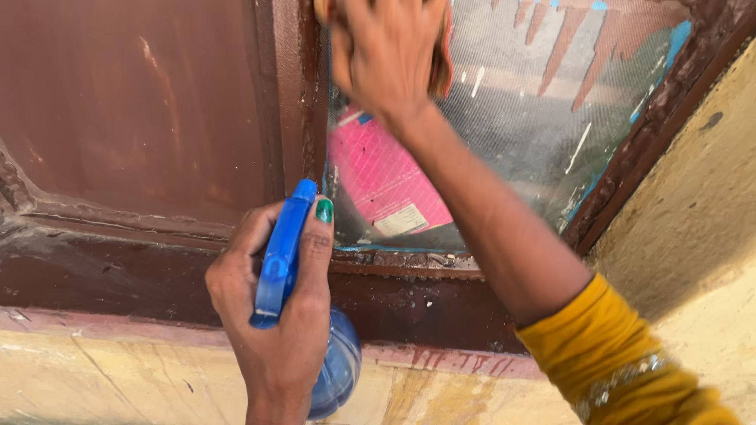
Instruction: The person cleans a window pane by wiping it with a cloth while holding a spray bottle.
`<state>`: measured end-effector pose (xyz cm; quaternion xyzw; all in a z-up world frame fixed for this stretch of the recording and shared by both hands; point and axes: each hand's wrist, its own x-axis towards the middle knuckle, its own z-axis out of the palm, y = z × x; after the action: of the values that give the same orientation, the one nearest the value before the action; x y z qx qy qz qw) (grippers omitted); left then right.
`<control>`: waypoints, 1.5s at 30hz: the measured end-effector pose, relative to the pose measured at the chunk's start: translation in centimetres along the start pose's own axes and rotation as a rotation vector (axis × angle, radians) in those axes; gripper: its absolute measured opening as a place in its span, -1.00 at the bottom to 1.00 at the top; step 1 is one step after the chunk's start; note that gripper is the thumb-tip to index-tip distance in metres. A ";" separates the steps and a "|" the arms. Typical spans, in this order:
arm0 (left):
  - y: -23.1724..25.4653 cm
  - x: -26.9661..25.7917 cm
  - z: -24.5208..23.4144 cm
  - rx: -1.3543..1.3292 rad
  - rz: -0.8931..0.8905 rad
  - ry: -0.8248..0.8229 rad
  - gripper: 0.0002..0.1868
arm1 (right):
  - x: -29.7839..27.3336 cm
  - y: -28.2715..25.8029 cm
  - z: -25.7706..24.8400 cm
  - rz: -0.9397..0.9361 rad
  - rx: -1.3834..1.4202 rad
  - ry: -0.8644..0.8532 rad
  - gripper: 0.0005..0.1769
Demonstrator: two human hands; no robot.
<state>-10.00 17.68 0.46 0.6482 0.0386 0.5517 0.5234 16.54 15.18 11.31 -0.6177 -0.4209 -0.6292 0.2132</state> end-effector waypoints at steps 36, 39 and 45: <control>-1.1 -2.6 4.1 -0.070 0.069 -0.111 -0.91 | -5.7 5.6 -5.5 -0.087 -0.069 0.032 -0.74; -1.1 -2.9 4.8 -0.075 0.013 -0.128 -0.91 | -9.2 3.2 -5.7 -0.137 -0.185 0.108 -0.54; 0.0 -3.6 5.9 -0.102 0.008 -0.184 -0.92 | -13.7 3.6 -7.7 -0.555 0.024 -0.273 -0.65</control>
<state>-6.90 11.64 -1.01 0.6687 -0.0404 0.4932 0.5549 16.74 3.62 0.01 -0.5554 -0.6057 -0.5695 -0.0184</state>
